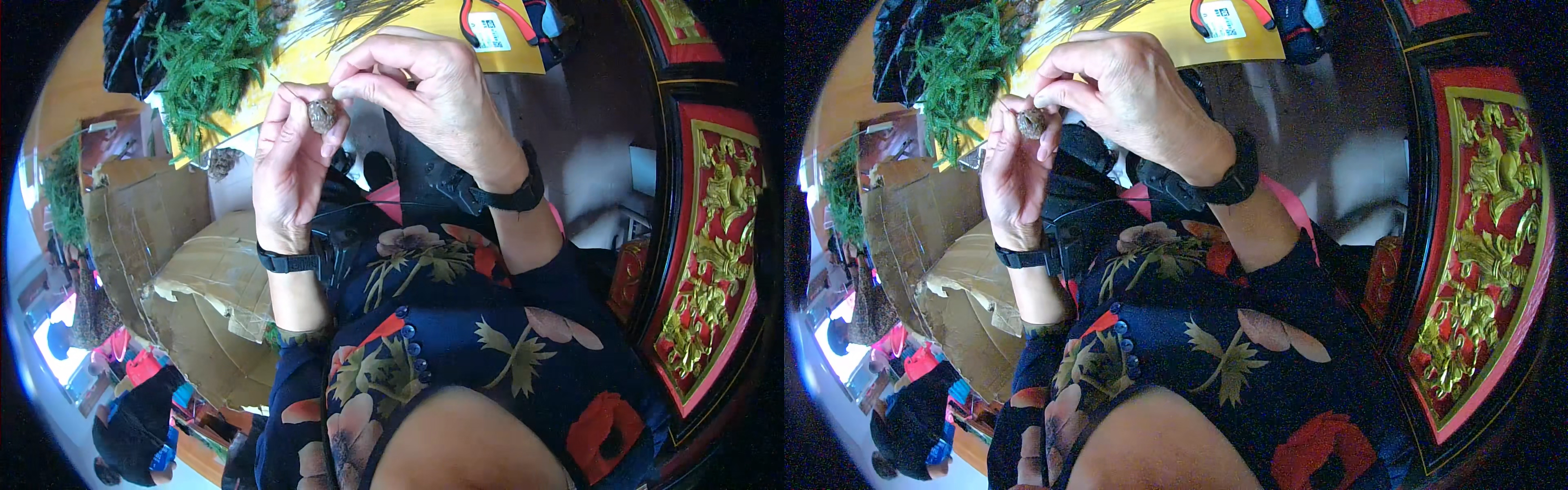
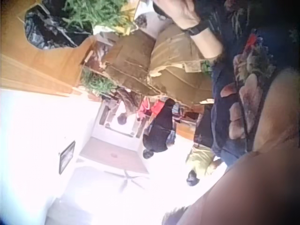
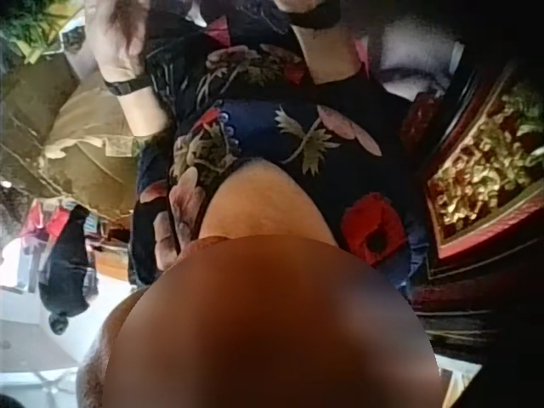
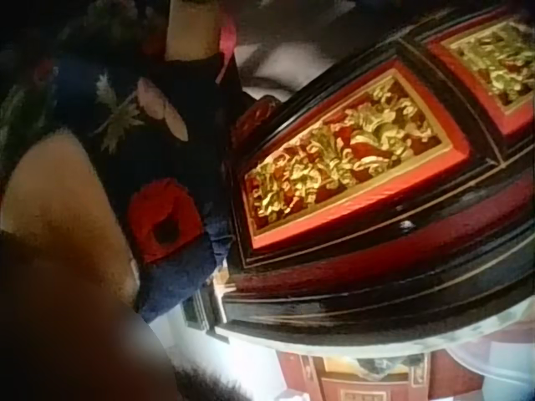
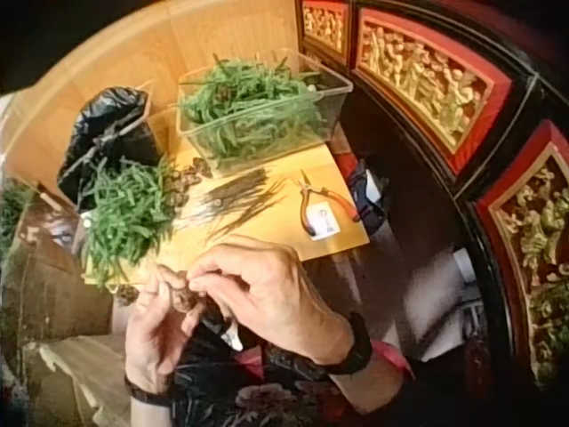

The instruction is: Trimming and assembling small decorative components onto green foliage sprigs at a workstation.

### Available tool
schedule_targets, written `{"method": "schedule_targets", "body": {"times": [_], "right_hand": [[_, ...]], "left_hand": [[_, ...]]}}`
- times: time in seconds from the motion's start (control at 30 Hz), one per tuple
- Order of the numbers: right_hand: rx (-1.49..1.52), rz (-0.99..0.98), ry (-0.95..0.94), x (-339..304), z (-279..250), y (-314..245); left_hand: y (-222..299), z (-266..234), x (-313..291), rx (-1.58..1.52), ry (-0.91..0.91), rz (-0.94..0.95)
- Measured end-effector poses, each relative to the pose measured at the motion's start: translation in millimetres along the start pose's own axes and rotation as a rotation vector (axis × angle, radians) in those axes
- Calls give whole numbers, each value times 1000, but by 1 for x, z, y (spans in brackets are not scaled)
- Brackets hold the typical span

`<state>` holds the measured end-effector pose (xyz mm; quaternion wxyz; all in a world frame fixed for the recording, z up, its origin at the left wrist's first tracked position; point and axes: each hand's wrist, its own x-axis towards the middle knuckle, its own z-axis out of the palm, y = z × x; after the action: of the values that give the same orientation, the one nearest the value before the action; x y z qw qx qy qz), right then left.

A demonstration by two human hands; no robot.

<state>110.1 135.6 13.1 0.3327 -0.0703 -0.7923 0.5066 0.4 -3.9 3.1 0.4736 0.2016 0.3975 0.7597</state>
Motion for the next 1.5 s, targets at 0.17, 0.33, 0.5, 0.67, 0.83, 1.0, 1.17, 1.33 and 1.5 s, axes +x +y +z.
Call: {"method": "schedule_targets", "body": {"times": [0.17, 0.33, 0.5, 0.67, 0.83, 1.0, 1.17, 1.33, 1.5], "right_hand": [[36, 83, -30, -1, -4, -6], [327, 260, 66, -5, 10, 12], [484, 383, -38, -5, 11, 18], [471, 406, -120, -4, 18, 10], [468, 419, -125, -5, 18, 9], [461, 438, -110, -3, 18, -1], [413, 392, -13, -1, 21, -8], [260, 270, 81, -1, 32, -16], [135, 234, 166, -4, 41, -22]], "left_hand": [[4, -8, -1, -119, -121, -102], [4, -9, -2, -202, -97, -99], [6, -6, 0, -132, 22, -80], [3, -1, -2, -36, 133, -50], [3, 10, -5, 72, 180, -13], [8, 15, -8, 242, 198, -71], [18, 14, -8, 329, 73, -223], [15, 12, -10, 180, 122, -224], [12, 7, -10, 98, 69, -180]]}}
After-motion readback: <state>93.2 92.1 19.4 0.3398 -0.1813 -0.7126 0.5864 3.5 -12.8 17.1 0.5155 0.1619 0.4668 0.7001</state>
